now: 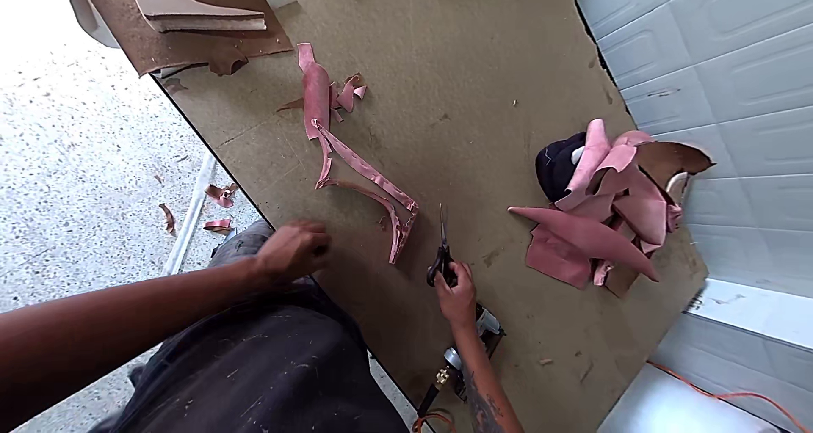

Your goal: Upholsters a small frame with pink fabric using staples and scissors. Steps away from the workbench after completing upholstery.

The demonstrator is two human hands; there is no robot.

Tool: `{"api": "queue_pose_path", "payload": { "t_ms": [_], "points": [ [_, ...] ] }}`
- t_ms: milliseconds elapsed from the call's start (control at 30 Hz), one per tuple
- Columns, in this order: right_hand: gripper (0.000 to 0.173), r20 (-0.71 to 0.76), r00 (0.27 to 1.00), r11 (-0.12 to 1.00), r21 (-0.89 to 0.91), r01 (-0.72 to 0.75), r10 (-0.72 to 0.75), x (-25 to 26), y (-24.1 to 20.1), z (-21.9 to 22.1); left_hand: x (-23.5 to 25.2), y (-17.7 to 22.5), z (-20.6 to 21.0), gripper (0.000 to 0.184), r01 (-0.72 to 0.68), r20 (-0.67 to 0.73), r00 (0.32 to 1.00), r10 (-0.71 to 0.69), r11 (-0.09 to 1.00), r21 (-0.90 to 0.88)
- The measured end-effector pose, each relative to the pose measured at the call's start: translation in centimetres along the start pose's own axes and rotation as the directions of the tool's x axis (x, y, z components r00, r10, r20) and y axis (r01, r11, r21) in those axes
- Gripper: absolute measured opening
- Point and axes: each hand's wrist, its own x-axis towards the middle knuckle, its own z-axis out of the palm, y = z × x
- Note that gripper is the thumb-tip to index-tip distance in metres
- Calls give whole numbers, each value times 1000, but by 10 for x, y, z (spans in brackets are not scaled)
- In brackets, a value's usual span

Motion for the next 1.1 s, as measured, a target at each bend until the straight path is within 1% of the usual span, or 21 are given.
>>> {"api": "queue_pose_path", "payload": {
  "t_ms": [33, 100, 167, 200, 233, 300, 333, 400, 533, 667, 833, 967, 1033, 1100],
  "points": [
    [46, 0, 1000, 1000, -7, 11, -11, -3, 2, 0, -6, -17, -9, 28, 2, -60, 998, 1, 999, 50],
    [53, 38, 996, 995, -49, 81, -79, 1, -3, 0, 5, -29, -30, 34, 35, -151, 988, -16, 992, 121],
    [62, 127, 979, 978, -111, 176, -162, 19, -22, -2, 40, -24, -42, 34, 43, -211, 977, -12, 989, 143],
    [64, 165, 964, 963, -137, 233, -209, 31, -34, -2, 60, -21, -43, 33, 27, -237, 972, 7, 989, 144],
    [64, 201, 944, 942, -164, 294, -260, 45, -45, -3, 80, -18, -42, 32, 11, -248, 968, 25, 990, 142],
    [61, 260, 894, 883, -208, 420, -364, 77, -61, -1, 114, -15, -38, 29, 4, -222, 975, 29, 990, 144],
    [59, 292, 868, 855, -218, 470, -402, 92, -66, 2, 123, -16, -38, 25, 7, -204, 979, 23, 990, 142],
    [54, 361, 826, 822, -216, 527, -434, 117, -72, 6, 131, -17, -39, 15, -2, -178, 984, 24, 992, 123],
    [48, 448, 769, 789, -195, 582, -457, 142, -82, 11, 130, -23, -45, 17, -21, -171, 985, 33, 997, 70],
    [43, 475, 748, 761, -217, 611, -465, 150, -96, 9, 134, -23, -48, 16, -64, -178, 981, 75, 996, 68],
    [32, 523, 708, 742, -194, 641, -475, 161, -107, 12, 136, -28, -46, 17, -93, -211, 972, 104, 994, 65],
    [34, 530, 692, 724, -195, 661, -490, 165, -110, 13, 135, -31, -44, 18, -101, -250, 961, 115, 993, 65],
    [38, 522, 697, 722, -202, 661, -492, 167, -119, 17, 136, -30, -43, 19, -99, -254, 961, 113, 993, 68],
    [39, 529, 687, 712, -201, 672, -499, 171, -127, 22, 136, -30, -43, 19, -94, -246, 963, 109, 993, 73]
  ]
}}
